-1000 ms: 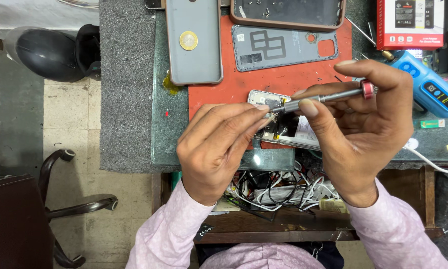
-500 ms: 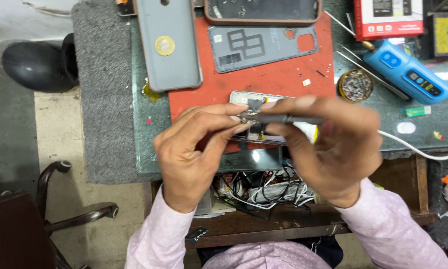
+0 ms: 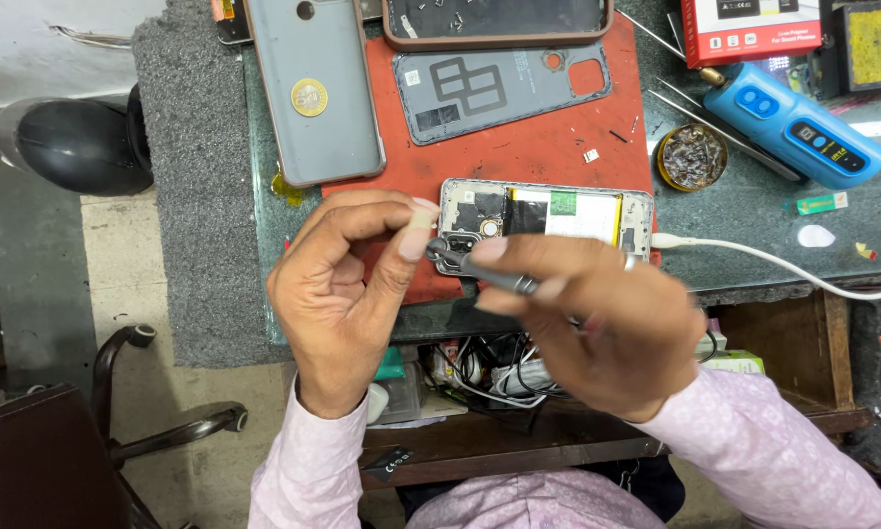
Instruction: The person removes the back cover of an Oppo smartphone and uses a screwdriver to unscrew and detach the camera module. The device is held and manipulated on a cluttered workbench with tools and spare parts visible.
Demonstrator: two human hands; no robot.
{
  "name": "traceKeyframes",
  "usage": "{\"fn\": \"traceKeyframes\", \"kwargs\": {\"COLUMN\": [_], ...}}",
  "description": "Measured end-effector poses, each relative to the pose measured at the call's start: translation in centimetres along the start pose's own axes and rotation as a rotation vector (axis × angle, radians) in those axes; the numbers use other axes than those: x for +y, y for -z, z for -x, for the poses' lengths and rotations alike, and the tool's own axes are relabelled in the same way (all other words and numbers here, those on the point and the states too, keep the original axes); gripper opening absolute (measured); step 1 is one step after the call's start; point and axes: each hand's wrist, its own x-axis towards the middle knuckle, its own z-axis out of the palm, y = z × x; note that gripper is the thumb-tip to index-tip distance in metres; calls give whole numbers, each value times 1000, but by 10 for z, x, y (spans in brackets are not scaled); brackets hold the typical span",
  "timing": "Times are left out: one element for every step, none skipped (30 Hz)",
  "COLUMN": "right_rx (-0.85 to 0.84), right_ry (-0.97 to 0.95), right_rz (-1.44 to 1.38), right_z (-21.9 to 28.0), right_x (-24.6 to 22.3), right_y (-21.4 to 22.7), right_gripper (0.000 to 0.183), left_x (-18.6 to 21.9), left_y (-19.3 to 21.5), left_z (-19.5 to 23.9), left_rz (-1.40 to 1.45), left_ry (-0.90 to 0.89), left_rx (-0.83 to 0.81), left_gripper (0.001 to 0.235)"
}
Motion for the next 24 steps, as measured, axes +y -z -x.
{"fn": "traceKeyframes", "kwargs": {"right_rx": [82,163,196,229,261,255,249,252,254,263,273,281,290,292,296,293,291,287,284,282,280,281,286,291], "right_ry": [-98,-194,-287,-381,-475,-470,-465,-467,-470,-480,-488,-496,-503,-506,-508,-507,-504,-500,-494,-490,-486,-484,-479,-476], "right_rz": [-108,-217,-286,-356,-425,-474,-523,-568,-613,-656,-688,-722,-744,-753,-763,-759,-752,-746,-737,-724,-712,-696,-660,-624], "right_z": [1,2,3,3,4,4,4,5,5,6,6,7,7,7,7,7,8,8,8,8,8,9,9,9], "right_x": [0,1,1,2,2,4,7,8,10,12,13,14,15,17,17,18,18,18,18,18,18,18,18,18], "right_y": [-3,-4,-3,0,1,1,1,1,1,0,0,0,0,0,0,0,1,1,1,1,1,1,1,1], "right_gripper": [40,40,38,36,33,32,32,31,31,31,31,31,30,30,30,30,30,30,30,30,30,29,29,28], "left_x": [-1,-1,-2,-2,-2,-2,-1,-1,-1,0,0,1,1,1,1,1,0,0,0,0,-1,-1,-1,-1], "left_y": [1,3,4,5,6,7,7,8,8,7,7,7,8,8,8,8,8,8,8,8,8,8,8,8], "left_z": [1,1,1,1,1,1,1,1,1,1,1,1,1,1,1,1,1,2,2,2,2,2,2,2], "left_rz": [0,-1,3,7,16,25,34,44,54,65,74,83,80,78,75,73,71,69,73,76,80,77,74,73], "left_ry": [-19,-40,-49,-59,-57,-51,-45,-33,-20,-6,9,25,30,34,39,40,42,44,47,50,52,41,29,18], "left_rx": [-7,-12,-20,-27,-37,-43,-50,-56,-56,-56,-50,-43,-41,-38,-35,-34,-33,-32,-31,-31,-31,-37,-42,-49], "left_gripper": [10,10,10,10,10,9,9,8,9,9,10,11,11,11,11,11,11,11,10,10,10,10,10,11]}}
